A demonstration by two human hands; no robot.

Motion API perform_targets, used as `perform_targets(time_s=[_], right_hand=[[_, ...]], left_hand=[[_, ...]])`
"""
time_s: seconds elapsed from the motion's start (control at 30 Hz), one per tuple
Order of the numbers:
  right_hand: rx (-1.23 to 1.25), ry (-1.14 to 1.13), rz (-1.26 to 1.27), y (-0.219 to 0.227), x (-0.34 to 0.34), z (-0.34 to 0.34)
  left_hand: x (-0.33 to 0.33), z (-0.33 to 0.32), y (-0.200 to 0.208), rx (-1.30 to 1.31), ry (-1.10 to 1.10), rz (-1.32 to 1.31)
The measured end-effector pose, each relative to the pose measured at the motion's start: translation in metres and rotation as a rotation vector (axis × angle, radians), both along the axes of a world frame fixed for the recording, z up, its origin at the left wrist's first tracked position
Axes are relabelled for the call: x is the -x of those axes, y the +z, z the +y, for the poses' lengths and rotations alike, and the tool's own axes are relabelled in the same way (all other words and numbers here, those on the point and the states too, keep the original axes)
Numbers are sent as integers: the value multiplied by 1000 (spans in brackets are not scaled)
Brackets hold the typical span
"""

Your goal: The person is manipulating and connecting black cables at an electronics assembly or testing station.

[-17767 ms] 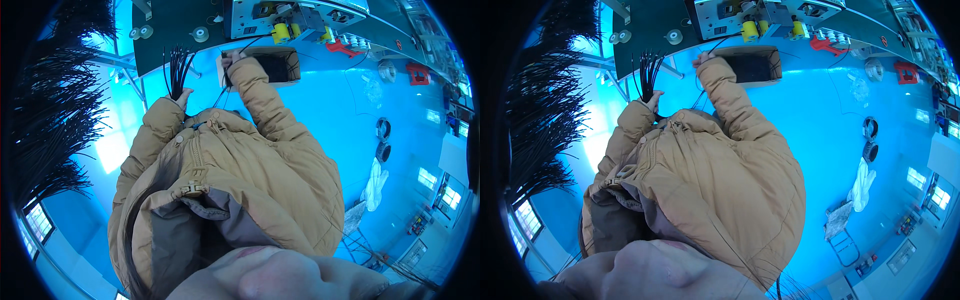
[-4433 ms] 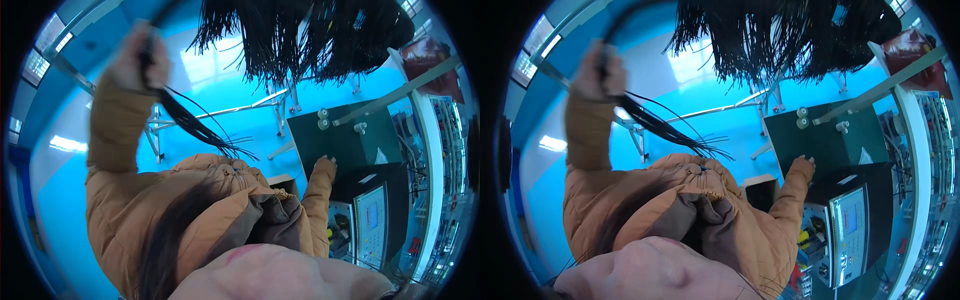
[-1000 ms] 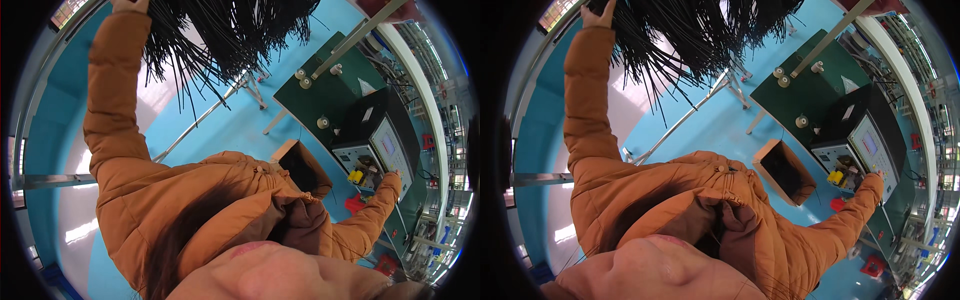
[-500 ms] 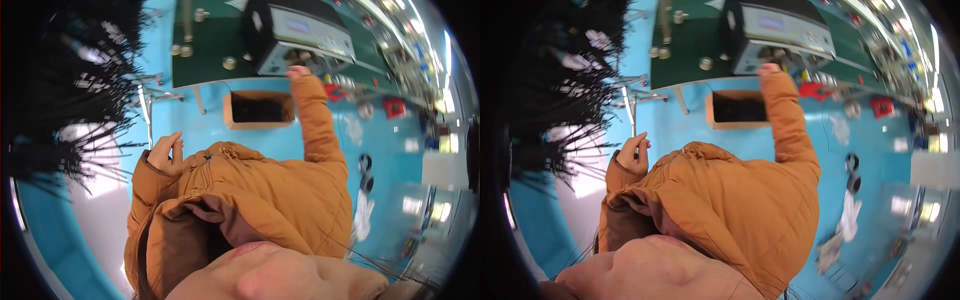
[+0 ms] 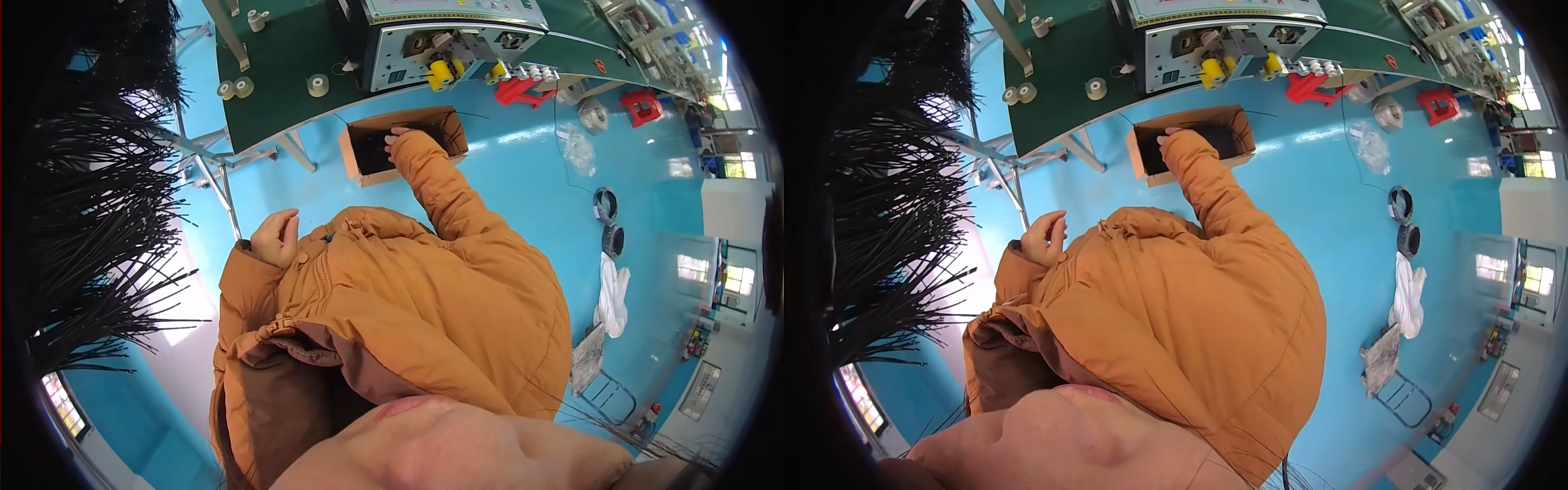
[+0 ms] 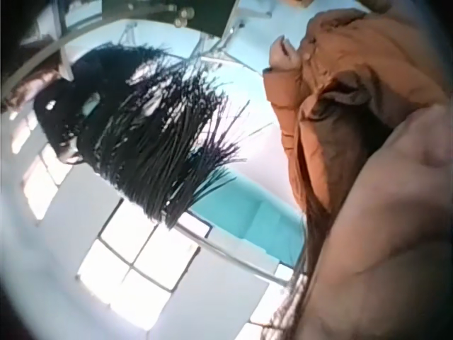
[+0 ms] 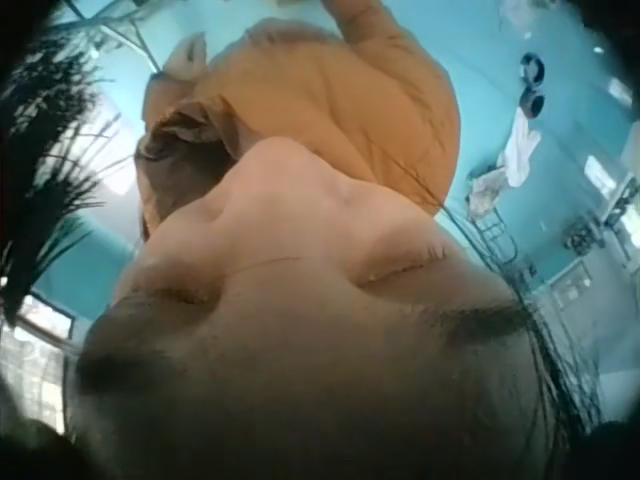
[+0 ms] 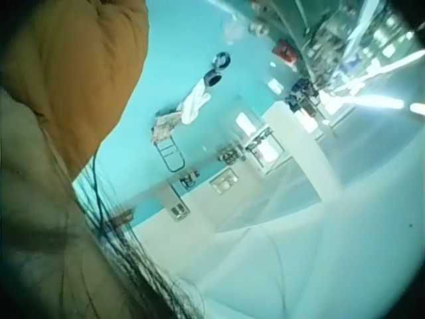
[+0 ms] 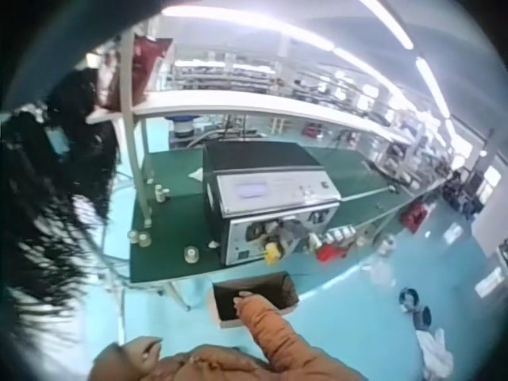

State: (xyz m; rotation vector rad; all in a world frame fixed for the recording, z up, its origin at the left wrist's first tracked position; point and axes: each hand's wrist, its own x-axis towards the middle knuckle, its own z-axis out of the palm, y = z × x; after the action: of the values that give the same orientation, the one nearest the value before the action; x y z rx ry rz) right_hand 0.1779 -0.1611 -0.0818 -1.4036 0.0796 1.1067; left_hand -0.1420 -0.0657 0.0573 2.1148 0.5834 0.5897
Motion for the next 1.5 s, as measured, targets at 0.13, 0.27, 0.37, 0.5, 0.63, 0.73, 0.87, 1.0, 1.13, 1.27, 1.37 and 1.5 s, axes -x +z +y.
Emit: perform_targets(time_s=[0.13,0.27,0.37,0.5,0.63,0.73,0.87,1.0,1.13,1.27,1.37,1.5], right_hand=[[12,25,-14,13,-10,22],[-500,200,-120,-14,-48,16],[-431,83,9,-1,-38,40],[-506,166,79,-1,-45,54],[-512,78,314,-14,-51,67],[-544,89,288,-16,-56,73],[-540,85,297,0,-42,87],[-501,151,206,-15,-34,92],[-235,324,42,-20,-14,94],[-237,320,82,-14,1,82],[-53,302,-26,2,14,79],[-89,463,-114,38,46,81]], left_hand=[[-14,-4,-11,15,41,108],[-44,-10,-9,-65,-10,158],[-46,-22,-30,-21,54,290],[-50,-34,-18,59,130,464],[-50,-31,-25,30,175,491],[-52,-18,-27,61,139,484],[-45,4,-31,43,117,485],[-52,31,-32,-10,54,446],[-51,55,-48,-9,9,464],[-58,70,-52,-29,-49,511],[-74,84,-63,-73,-119,521],[-90,98,-61,58,-138,553]])
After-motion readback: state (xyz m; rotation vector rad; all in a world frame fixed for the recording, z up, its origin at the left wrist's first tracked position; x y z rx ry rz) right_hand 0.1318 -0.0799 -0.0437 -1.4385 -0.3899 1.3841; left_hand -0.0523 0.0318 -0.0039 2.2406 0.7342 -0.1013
